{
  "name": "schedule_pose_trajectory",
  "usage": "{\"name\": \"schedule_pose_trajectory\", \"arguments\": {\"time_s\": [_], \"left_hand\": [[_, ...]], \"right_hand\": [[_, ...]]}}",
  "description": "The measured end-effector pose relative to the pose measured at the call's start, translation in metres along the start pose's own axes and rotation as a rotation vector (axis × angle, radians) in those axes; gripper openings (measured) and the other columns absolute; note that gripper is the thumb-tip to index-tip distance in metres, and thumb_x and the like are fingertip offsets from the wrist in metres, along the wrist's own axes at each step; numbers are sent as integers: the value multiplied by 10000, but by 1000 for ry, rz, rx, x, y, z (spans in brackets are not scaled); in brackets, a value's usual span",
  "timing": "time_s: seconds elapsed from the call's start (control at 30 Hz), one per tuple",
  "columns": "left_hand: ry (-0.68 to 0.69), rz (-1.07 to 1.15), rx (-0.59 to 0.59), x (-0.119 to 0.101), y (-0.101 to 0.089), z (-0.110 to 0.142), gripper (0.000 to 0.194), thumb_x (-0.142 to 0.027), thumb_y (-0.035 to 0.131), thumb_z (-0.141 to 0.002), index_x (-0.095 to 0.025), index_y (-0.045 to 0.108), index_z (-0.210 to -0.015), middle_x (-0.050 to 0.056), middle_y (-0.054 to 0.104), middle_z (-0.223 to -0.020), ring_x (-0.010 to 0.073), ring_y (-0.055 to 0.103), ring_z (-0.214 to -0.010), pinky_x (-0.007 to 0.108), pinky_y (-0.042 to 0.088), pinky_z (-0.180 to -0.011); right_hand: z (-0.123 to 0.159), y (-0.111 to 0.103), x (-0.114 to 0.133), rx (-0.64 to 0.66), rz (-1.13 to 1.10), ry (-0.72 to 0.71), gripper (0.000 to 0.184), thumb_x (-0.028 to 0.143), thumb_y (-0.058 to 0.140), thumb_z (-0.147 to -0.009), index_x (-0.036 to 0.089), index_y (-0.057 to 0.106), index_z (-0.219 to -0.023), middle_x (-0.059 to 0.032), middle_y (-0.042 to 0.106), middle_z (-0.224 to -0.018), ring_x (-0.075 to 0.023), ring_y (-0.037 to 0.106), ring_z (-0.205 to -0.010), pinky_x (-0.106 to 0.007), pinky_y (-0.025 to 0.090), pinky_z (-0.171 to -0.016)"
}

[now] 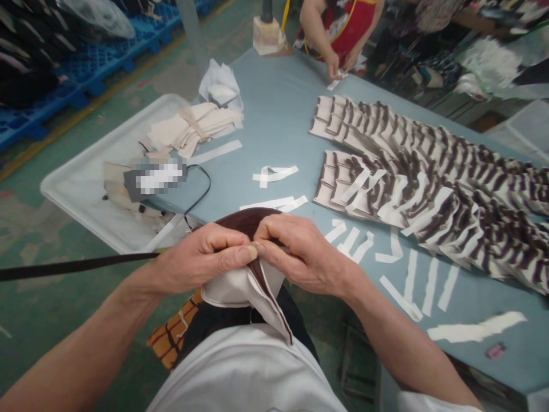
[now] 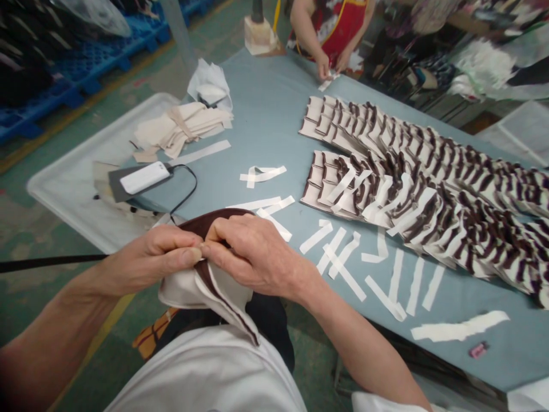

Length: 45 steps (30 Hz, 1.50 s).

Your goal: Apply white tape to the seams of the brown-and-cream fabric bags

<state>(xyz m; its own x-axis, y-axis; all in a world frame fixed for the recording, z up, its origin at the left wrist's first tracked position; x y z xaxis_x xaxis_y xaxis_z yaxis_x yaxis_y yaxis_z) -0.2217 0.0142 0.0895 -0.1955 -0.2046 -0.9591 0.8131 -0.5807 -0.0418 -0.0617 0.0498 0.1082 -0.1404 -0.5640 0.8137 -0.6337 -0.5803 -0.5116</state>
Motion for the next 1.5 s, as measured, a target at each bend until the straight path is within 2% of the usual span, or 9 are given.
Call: {"name": "schedule_pose_trajectory", "arguments": {"time_s": [0.2, 0.37, 0.57, 0.8, 0.97, 1.1, 1.27, 1.37, 1.5], "left_hand": [[15, -92, -65, -4, -5, 6, 465, -461, 622, -1020, -182, 559, -653, -41, 407, -609, 101, 355, -552, 202, 281, -456], [21, -118, -312, -3, -12, 13, 488, -500, 607, -1036, -190, 561, -663, -38, 439, -613, 110, 395, -553, 208, 320, -456], [131, -210, -401, -9, -11, 17, 406, -358, 585, -1047, -200, 540, -676, -46, 459, -641, 107, 423, -570, 214, 352, -492], [167, -369, -491, -14, -3, 20, 377, -296, 544, -1016, -210, 525, -650, -47, 482, -593, 115, 454, -556, 241, 363, -528], [132, -481, -638, -4, 5, 23, 382, -229, 574, -923, -202, 474, -555, -56, 431, -516, 89, 395, -489, 252, 293, -505], [42, -12, -600, 20, 12, 19, 373, -325, 601, -953, -191, 597, -605, -14, 593, -563, 117, 497, -504, 239, 386, -500], [10, 452, -549, 37, 16, 15, 485, -547, 770, -933, -190, 584, -662, -34, 531, -588, 106, 415, -498, 224, 347, -452], [118, 381, -438, 30, 14, 12, 556, -640, 795, -935, -196, 561, -697, -24, 539, -663, 115, 440, -566, 228, 358, -496], [357, 38, -394, 11, 9, 15, 528, -513, 736, -1040, -198, 508, -683, -55, 416, -641, 105, 360, -581, 237, 297, -517]], "right_hand": [[-7, 1, 4, -137, 41, -50, 226, 248, 508, -1123, 233, 574, -906, -39, 706, -920, -194, 625, -894, -366, 466, -902], [3, -4, 9, -430, -99, 267, 185, 317, 631, -1046, 233, 601, -883, -19, 696, -850, -186, 630, -810, -351, 498, -786], [9, 30, 4, -275, -272, 502, 289, 432, 679, -979, 231, 571, -801, 15, 646, -755, -153, 567, -706, -317, 449, -695], [11, 53, -3, -113, -634, 573, 324, 433, 711, -930, 250, 474, -805, 64, 489, -705, -132, 447, -656, -266, 371, -597], [16, 70, -5, -172, -601, 572, 272, 233, 677, -842, 260, 417, -765, 78, 444, -673, -119, 396, -625, -249, 329, -563], [16, 76, -2, -197, -611, 508, 302, 265, 699, -858, 261, 413, -763, 90, 430, -650, -105, 362, -585, -245, 304, -545], [14, 62, 0, -172, -658, 398, 329, 319, 745, -911, 262, 438, -805, 93, 436, -657, -104, 360, -572, -248, 301, -537], [19, 52, -2, -172, -611, 366, 323, 311, 748, -931, 258, 454, -808, 85, 447, -671, -110, 376, -588, -254, 317, -548], [32, 47, -7, -204, -559, 357, 290, 281, 750, -953, 244, 495, -821, 64, 505, -715, -117, 429, -631, -258, 348, -588]]}}
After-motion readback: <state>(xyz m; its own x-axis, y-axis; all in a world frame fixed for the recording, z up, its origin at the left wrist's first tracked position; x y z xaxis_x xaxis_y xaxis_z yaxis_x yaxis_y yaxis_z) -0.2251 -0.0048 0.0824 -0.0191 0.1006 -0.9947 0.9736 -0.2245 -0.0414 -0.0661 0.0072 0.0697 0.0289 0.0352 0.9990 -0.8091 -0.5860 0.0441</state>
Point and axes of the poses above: each hand's wrist, its own z-axis away from the middle knuckle, its own y-axis out of the palm, x = y × z, the point moved 5 cm from there along -z, towards the middle knuckle
